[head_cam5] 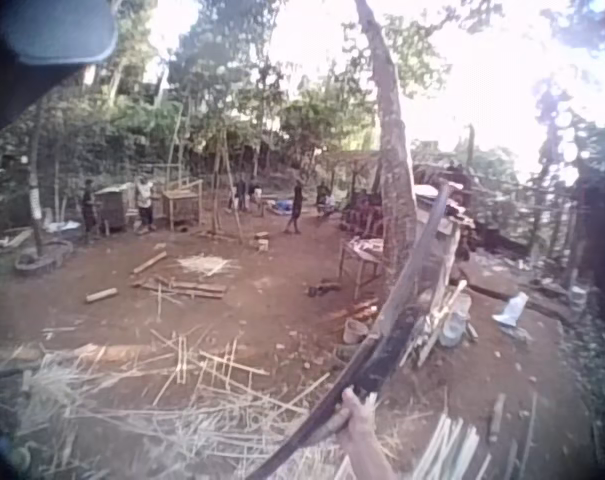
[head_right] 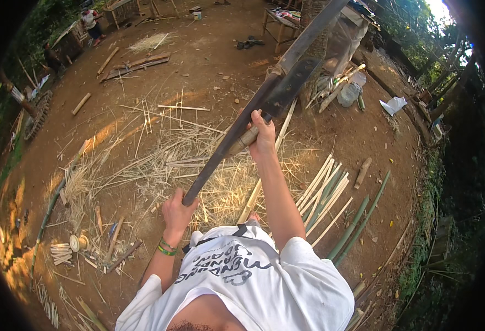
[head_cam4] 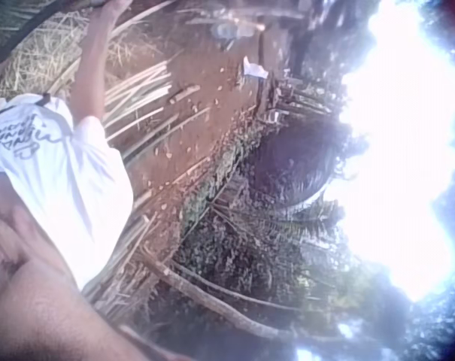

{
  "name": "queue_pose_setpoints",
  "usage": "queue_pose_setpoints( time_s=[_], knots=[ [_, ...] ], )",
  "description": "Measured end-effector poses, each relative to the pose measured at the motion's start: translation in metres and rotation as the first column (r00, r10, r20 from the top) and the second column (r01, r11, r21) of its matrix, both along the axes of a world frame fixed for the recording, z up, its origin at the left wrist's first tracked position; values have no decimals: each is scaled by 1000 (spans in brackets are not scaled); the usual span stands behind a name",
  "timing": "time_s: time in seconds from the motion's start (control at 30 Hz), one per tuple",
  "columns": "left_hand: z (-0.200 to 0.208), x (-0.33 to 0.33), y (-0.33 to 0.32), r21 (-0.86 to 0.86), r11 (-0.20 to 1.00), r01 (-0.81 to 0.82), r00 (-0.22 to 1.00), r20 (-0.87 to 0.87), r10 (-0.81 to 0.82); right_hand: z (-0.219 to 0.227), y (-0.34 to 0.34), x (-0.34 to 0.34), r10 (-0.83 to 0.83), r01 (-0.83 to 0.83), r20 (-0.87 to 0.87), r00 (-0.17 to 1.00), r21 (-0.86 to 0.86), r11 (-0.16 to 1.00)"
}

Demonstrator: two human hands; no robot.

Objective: The person uses a large machete to split a long bamboo pole into thin strips. They hold the bamboo vertically and strike it repeatedly with the blade to separate the sections, then inspect the resulting strips.

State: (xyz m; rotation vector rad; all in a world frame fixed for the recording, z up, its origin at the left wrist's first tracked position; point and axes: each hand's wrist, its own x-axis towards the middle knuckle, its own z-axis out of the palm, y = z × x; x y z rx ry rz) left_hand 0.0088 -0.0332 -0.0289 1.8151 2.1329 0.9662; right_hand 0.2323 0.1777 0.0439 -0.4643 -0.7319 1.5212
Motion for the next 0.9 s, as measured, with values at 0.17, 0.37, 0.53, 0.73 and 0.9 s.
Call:
queue_pose_setpoints(
  time_s=[0.17, 0.37, 0.53, 0.73, 0.9],
  knots=[
    [-6, -4, 12, -92, 995, -45, 994, 96, 54, -14, 13, 3, -41, 42, 30, 999, -32, 999],
    [-51, -30, 31, 12, 979, 205, 970, 133, -205, -11, 9, -8, 9, -6, 107, 994, -24, 1000],
    [-24, -34, 39, -436, 837, 331, 884, 454, -113, 17, -8, -21, 3, 7, 125, 992, -81, 997],
    [-28, -71, 37, -127, 568, 813, 207, 975, -79, 24, 13, -8, 19, -15, 88, 996, -45, 999],
    [-11, -79, 31, 60, 422, 905, -67, 998, 0, 30, 27, -4, -17, 17, 4, 1000, -78, 997]
  ],
)
